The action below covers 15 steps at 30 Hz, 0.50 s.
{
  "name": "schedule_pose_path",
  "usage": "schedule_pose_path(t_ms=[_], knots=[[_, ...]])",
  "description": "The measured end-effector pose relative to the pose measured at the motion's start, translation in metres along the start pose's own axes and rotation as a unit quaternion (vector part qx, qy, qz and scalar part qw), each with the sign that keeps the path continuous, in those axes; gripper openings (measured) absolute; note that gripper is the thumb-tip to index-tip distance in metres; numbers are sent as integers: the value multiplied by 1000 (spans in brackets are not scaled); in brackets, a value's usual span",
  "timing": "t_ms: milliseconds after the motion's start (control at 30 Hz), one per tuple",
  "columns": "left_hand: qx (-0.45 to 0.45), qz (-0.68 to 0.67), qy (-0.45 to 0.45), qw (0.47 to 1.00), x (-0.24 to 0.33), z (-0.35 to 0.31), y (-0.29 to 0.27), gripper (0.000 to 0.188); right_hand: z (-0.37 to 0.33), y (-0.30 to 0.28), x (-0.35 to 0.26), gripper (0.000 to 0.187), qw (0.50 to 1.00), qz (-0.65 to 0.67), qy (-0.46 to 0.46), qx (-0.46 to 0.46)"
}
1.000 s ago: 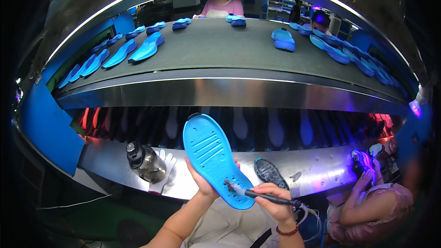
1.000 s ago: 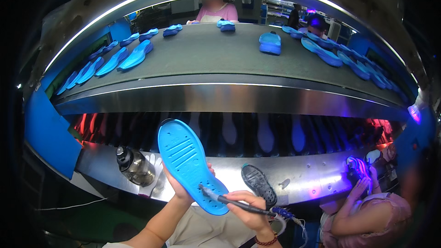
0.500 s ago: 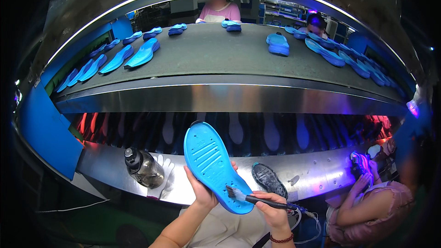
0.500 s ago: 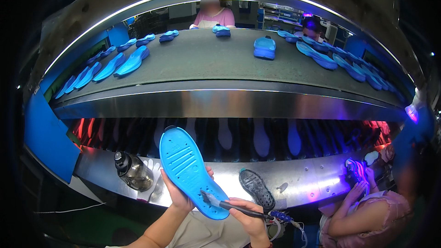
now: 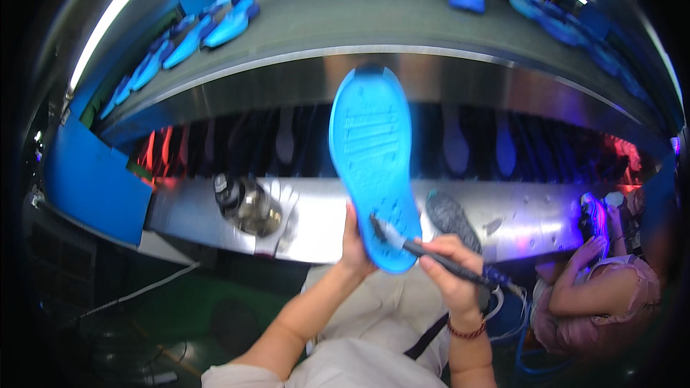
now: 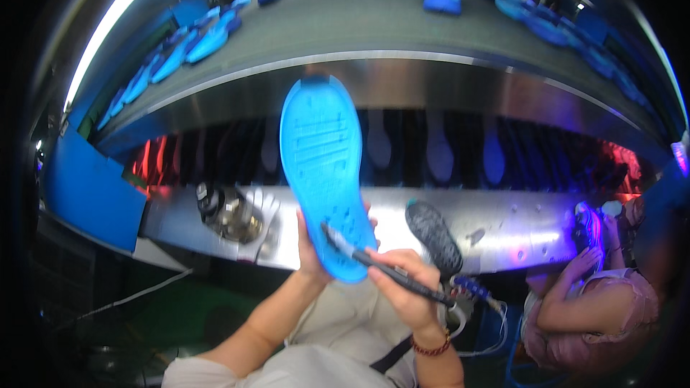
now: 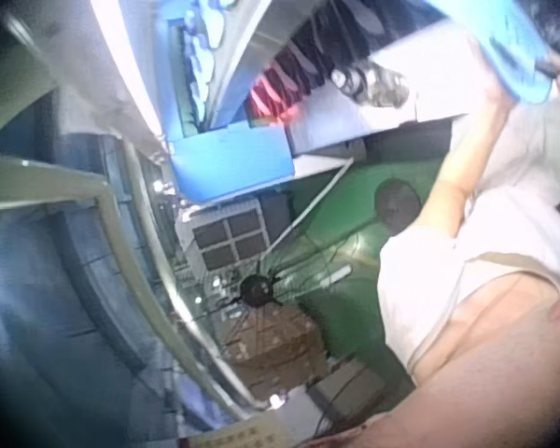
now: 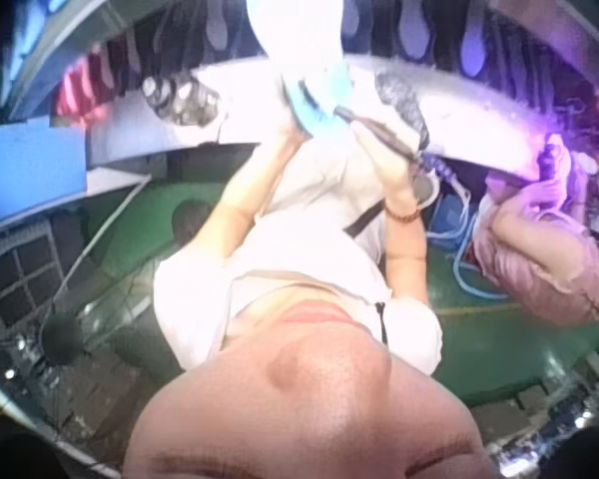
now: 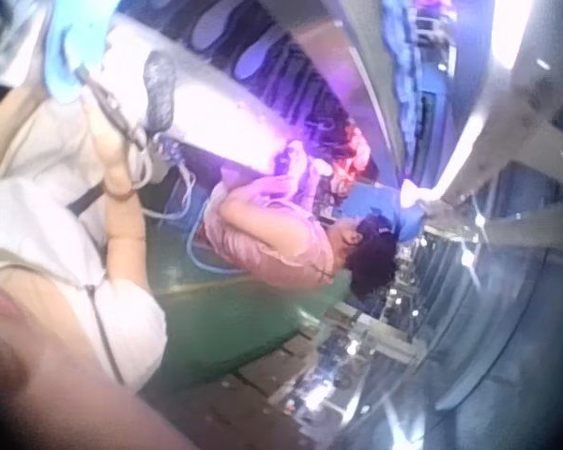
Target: The person applies a liquid substance to blue shoe soles using a brush, then places each finished sole onto a moving conveyor belt.
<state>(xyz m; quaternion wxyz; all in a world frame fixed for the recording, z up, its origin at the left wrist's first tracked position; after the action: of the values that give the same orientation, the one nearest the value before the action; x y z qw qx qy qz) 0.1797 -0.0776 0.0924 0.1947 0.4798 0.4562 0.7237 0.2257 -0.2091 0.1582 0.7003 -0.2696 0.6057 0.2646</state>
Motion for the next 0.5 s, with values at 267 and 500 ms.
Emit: schedule_pose_path(t_ms=[267, 500], knots=[[-31, -67, 10, 997, 10, 15, 21, 97, 3, -4, -15, 24, 999, -5, -48, -21], [-94, -48, -4, 994, 22, 25, 24, 96, 14, -15, -33, 22, 988, -59, -104, -102]])
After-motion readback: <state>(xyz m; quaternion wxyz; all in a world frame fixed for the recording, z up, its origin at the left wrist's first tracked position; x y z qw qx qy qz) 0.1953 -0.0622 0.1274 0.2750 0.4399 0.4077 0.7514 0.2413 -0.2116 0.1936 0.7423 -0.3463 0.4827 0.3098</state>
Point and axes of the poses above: each hand's wrist, its own z-axis towards the middle knuckle, its own y-axis out of the palm, x = y × z, the point moved 6 cm from there along z, towards the middle knuckle, and after that the axes turned 9 degrees about y, right-handed, at the moved point
